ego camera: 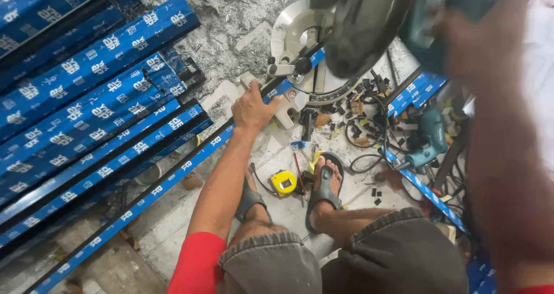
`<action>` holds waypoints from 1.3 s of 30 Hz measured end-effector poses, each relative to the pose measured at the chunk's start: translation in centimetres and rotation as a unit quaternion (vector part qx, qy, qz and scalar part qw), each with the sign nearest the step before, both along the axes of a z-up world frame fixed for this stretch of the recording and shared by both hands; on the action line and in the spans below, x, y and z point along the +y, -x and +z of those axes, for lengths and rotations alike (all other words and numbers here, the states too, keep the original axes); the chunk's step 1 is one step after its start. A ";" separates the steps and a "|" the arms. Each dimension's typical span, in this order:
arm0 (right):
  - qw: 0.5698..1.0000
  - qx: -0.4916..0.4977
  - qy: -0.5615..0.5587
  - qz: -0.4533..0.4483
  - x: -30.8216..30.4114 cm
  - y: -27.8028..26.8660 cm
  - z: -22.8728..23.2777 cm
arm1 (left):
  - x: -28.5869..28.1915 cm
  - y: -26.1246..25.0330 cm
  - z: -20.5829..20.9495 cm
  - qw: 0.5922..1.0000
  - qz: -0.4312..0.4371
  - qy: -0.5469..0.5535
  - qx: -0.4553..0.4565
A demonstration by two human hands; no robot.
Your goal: The person uses a miter saw to cut a black metal profile, measures the length using a tape measure, marks it with a pencil, and performs multiple cuts.
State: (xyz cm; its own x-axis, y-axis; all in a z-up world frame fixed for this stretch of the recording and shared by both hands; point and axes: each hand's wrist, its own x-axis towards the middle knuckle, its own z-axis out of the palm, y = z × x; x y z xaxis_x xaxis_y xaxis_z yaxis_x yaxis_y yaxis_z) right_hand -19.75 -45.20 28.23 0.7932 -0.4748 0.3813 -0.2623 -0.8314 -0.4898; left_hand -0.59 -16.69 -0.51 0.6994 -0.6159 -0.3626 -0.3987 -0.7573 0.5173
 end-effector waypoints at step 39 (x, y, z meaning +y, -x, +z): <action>0.965 -0.181 -0.186 -0.027 14.5 0.9 -10.9 | -0.1 -0.4 0.1 0.999 0.031 0.036 0.026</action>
